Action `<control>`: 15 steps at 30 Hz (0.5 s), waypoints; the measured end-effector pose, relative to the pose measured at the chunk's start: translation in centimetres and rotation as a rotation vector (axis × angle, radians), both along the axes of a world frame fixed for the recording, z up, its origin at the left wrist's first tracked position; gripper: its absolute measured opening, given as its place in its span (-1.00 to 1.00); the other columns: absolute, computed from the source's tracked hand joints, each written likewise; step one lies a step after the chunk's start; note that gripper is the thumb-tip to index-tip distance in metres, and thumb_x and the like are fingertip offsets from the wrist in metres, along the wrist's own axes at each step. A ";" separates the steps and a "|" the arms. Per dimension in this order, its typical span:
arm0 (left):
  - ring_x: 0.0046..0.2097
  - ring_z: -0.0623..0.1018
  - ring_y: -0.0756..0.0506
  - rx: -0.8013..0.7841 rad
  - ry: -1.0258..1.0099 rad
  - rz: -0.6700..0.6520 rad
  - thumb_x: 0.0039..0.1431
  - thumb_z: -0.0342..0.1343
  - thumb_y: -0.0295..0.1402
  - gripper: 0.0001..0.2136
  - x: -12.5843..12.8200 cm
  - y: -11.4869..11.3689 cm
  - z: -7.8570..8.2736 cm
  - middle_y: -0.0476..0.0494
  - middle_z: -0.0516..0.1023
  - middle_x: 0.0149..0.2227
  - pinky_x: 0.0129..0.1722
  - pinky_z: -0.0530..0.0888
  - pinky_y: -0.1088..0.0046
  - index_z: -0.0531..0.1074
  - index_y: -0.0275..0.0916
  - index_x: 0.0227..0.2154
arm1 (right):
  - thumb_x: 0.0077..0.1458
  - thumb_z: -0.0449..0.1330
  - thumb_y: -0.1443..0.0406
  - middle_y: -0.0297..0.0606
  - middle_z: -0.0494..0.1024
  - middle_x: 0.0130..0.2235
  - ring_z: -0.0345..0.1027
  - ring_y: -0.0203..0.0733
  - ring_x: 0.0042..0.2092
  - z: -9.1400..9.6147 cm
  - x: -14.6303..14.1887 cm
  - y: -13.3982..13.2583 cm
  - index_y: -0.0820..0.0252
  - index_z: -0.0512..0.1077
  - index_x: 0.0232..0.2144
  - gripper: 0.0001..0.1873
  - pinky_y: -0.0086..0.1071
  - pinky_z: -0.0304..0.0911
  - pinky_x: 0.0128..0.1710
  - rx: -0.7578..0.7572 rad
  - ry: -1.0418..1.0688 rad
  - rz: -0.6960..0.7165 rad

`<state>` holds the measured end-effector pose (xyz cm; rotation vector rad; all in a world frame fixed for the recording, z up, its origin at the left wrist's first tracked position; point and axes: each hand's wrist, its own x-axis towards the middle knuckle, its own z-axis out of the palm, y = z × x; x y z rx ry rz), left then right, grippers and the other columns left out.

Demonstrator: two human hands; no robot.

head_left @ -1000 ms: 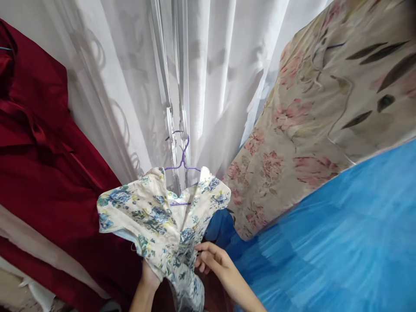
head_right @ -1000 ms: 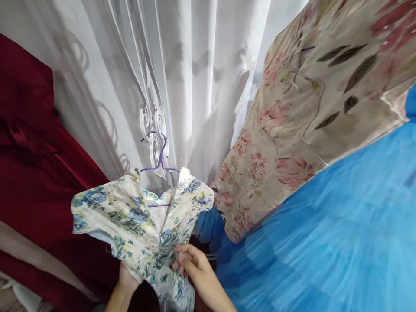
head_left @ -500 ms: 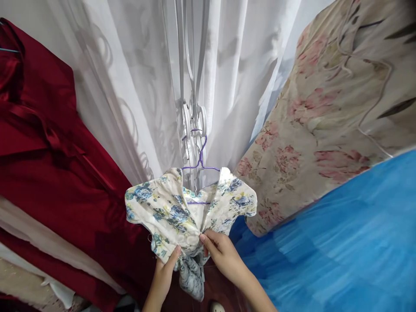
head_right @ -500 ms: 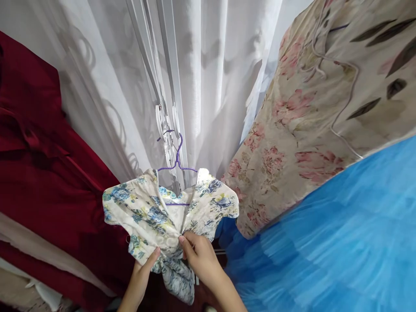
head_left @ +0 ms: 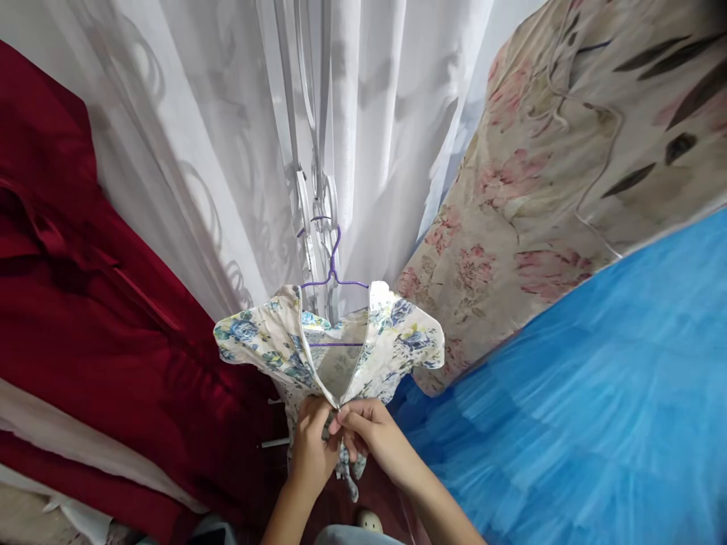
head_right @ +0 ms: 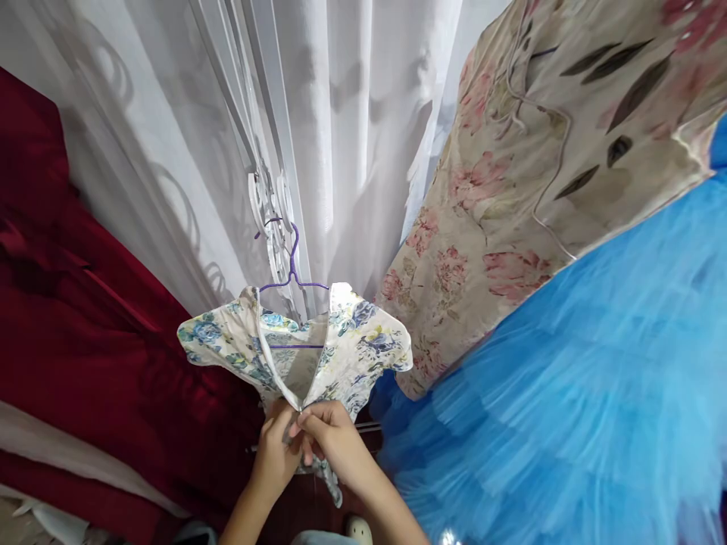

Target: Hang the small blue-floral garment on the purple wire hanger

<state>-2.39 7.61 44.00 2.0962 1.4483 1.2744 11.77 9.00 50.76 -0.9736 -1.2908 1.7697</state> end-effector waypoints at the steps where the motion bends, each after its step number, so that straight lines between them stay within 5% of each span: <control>1: -0.10 0.47 -0.18 -0.020 0.000 0.003 0.21 0.03 -0.45 -0.86 0.5 -0.1 0.2 -0.19 0.47 -0.22 -0.13 0.42 0.30 0.37 -0.20 -0.17 | 0.10 0.12 0.18 -0.41 0.34 -0.77 0.03 -0.40 -0.73 0.5 0.3 0.3 0.30 0.55 -0.48 -0.68 -0.45 -0.18 -0.64 0.002 0.005 -0.001; 6: -0.30 0.46 -0.12 -0.128 0.227 0.016 0.17 -0.02 -0.50 -0.91 2.3 -0.9 2.3 -0.09 0.43 -0.42 -0.29 0.34 0.40 0.31 -0.20 -0.41 | 0.08 0.14 0.20 -0.40 0.33 -0.78 -0.03 -0.41 -0.71 5.5 1.1 3.3 0.28 0.52 -0.56 -0.68 -0.44 -0.20 -0.65 0.115 0.055 -0.109; 11: -0.31 0.49 -0.13 -0.219 0.469 0.008 0.08 -0.01 -0.54 -0.87 3.4 -1.1 3.5 -0.12 0.49 -0.34 -0.34 0.30 0.39 0.35 -0.20 -0.36 | 0.09 0.15 0.20 -0.37 0.37 -0.75 0.01 -0.39 -0.69 11.3 -0.1 6.1 0.29 0.54 -0.54 -0.69 -0.45 -0.12 -0.66 0.307 0.090 -0.153; 15: -0.32 0.52 -0.15 -0.273 0.499 -0.027 0.03 0.04 -0.56 -0.85 3.0 -0.8 3.5 -0.11 0.51 -0.34 -0.35 0.32 0.39 0.40 -0.21 -0.36 | 0.11 0.12 0.20 -0.39 0.37 -0.72 0.02 -0.39 -0.68 12.8 -0.6 6.4 0.29 0.57 -0.43 -0.70 -0.48 -0.08 -0.66 0.355 0.154 -0.193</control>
